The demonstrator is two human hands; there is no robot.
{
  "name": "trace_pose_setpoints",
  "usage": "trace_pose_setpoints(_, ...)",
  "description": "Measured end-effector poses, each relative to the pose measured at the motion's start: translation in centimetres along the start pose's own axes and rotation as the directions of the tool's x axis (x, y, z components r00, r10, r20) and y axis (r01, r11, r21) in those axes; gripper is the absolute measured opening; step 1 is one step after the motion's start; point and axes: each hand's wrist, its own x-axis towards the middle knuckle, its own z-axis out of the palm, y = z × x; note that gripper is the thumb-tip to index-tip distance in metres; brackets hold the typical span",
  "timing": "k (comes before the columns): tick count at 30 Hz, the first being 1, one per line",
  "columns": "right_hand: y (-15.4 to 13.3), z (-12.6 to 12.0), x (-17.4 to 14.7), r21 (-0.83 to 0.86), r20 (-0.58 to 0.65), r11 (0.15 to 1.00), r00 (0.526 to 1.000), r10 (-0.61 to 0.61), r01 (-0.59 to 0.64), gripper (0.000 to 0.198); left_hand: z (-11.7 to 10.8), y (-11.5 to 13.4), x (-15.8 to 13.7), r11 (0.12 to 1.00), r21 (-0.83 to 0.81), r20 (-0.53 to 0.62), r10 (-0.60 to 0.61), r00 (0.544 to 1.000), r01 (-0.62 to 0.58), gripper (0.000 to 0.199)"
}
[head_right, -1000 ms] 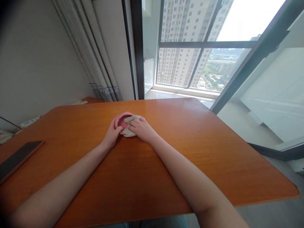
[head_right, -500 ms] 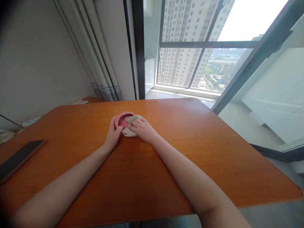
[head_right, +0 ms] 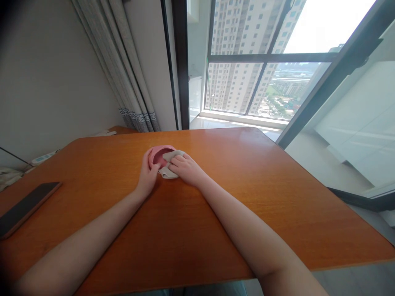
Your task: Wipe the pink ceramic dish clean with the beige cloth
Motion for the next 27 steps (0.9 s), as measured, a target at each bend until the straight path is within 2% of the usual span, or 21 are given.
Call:
trace_pose_setpoints(2, 0.6, 0.0, -0.2, 0.011, 0.039, 1.000, 0.999, -0.004, 0.004, 0.019, 0.0, -0.4, 0.1, 1.000, 0.026, 0.056, 0.005, 0.998, -0.006, 0.059)
trace_pose_setpoints(4, 0.5, 0.3, -0.4, 0.006, 0.053, 1.000, 0.998, 0.020, -0.020, 0.018, 0.3, -0.7, -0.2, 1.000, 0.023, 0.066, -0.019, 0.998, 0.018, 0.063)
trace_pose_setpoints(7, -0.5, 0.6, -0.1, -0.005, 0.001, 0.996, 0.996, 0.089, -0.089, 0.020, 1.1, -0.8, -0.8, 0.989, -0.108, -0.005, -0.098, 0.995, 0.096, 0.069)
trace_pose_setpoints(10, -1.5, 0.6, 0.3, 0.007, -0.043, 0.989, 0.988, 0.145, -0.145, 0.021, 1.3, -0.9, -1.0, 0.965, -0.241, -0.041, -0.117, 0.992, 0.104, 0.066)
trace_pose_setpoints(14, -1.1, 0.4, 0.4, 0.026, 0.011, 0.995, 0.996, 0.093, -0.094, 0.019, 0.5, -0.8, -0.3, 0.975, -0.174, -0.031, -0.143, 0.989, 0.135, 0.056)
trace_pose_setpoints(18, -0.7, 0.3, 0.1, -0.025, -0.009, 0.994, 0.994, 0.106, -0.106, 0.023, 0.0, -0.1, 0.1, 0.990, -0.071, -0.019, -0.124, 0.992, 0.123, 0.059)
trace_pose_setpoints(21, -1.4, 0.4, 0.2, -0.045, -0.039, 0.989, 0.990, 0.137, -0.138, 0.024, 0.6, 0.3, -0.5, 0.984, -0.135, -0.084, -0.129, 0.988, 0.117, 0.063)
trace_pose_setpoints(24, -2.3, 0.6, 0.5, -0.027, -0.067, 0.986, 0.984, 0.163, -0.165, 0.022, 1.0, 0.0, -1.1, 0.979, -0.192, -0.090, -0.085, 0.992, 0.066, 0.066)
trace_pose_setpoints(27, -2.3, 0.3, 0.6, 0.012, -0.079, 0.994, 0.991, 0.105, -0.105, 0.023, 0.8, -1.0, -0.8, 0.974, -0.213, -0.077, -0.092, 0.993, 0.073, 0.047)
